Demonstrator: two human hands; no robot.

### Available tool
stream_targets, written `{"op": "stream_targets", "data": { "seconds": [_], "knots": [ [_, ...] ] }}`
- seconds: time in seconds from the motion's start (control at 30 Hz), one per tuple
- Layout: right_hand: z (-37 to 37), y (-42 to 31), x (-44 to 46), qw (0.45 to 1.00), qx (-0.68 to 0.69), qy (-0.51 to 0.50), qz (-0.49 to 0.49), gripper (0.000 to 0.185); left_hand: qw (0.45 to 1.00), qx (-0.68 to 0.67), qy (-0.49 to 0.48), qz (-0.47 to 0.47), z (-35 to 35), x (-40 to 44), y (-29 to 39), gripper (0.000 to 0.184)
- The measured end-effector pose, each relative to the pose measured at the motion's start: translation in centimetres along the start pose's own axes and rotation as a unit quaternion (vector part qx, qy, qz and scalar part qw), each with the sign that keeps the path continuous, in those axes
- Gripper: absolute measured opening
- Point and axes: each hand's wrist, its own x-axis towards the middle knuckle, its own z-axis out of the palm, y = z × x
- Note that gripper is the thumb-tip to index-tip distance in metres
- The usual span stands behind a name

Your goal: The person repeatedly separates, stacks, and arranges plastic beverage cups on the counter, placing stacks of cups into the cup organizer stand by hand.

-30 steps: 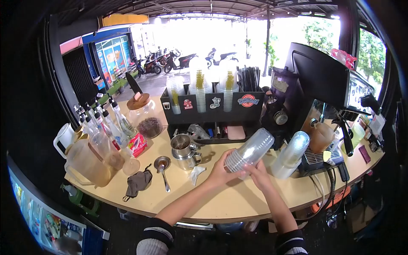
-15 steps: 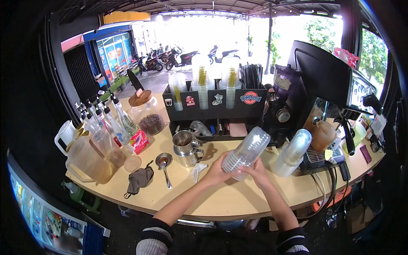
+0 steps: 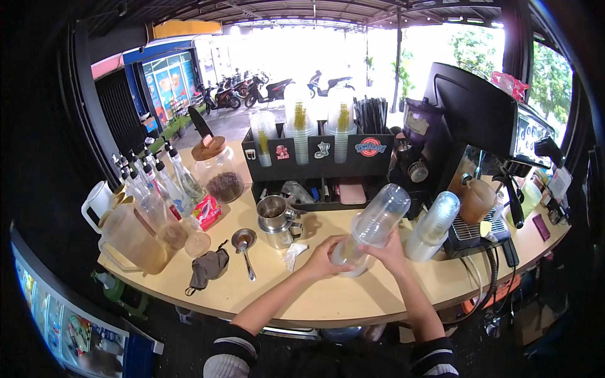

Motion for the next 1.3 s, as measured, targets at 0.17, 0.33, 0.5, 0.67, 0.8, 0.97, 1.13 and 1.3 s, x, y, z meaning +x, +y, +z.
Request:
{"op": "stream_targets", "data": {
  "seconds": [0.17,0.33,0.5,0.67,0.8,0.97,1.13,1.3],
  "knots": [
    [0.9,-2.7,0.7,0.993,-0.102,0.012,-0.055,0.089,0.999,0.043,0.015,0.030,-0.2,0.9,-2.1,0.083],
    [1.6,-6.3,1.5,0.954,-0.270,0.004,-0.134,0.088,0.976,0.184,0.061,0.095,-1.3,0.4,1.9,0.095],
    [3.6,-8.7,1.5,0.859,-0.459,-0.008,-0.225,0.087,0.969,0.039,0.153,0.191,-2.1,-1.6,9.1,0.100],
    [6.3,-9.1,2.0,0.846,-0.445,-0.059,-0.287,0.093,0.916,0.224,0.237,0.232,-3.4,-2.9,12.0,0.086],
    [7.0,-9.5,1.9,0.969,-0.149,-0.106,-0.168,0.088,0.958,-0.018,0.217,0.185,-5.5,-3.8,12.1,0.075],
    [7.1,-8.4,3.0,0.987,0.069,-0.142,-0.024,0.029,0.965,-0.043,0.164,0.202,-7.5,-4.6,10.7,0.075],
    [7.8,-8.1,2.8,0.987,0.047,-0.157,-0.004,0.033,0.966,-0.052,0.139,0.211,-7.5,-4.9,10.5,0.075],
    [8.1,-7.7,2.6,0.986,0.065,-0.151,-0.022,0.027,0.971,-0.049,0.183,0.149,-7.6,-5.4,10.9,0.061]
  ]
}}
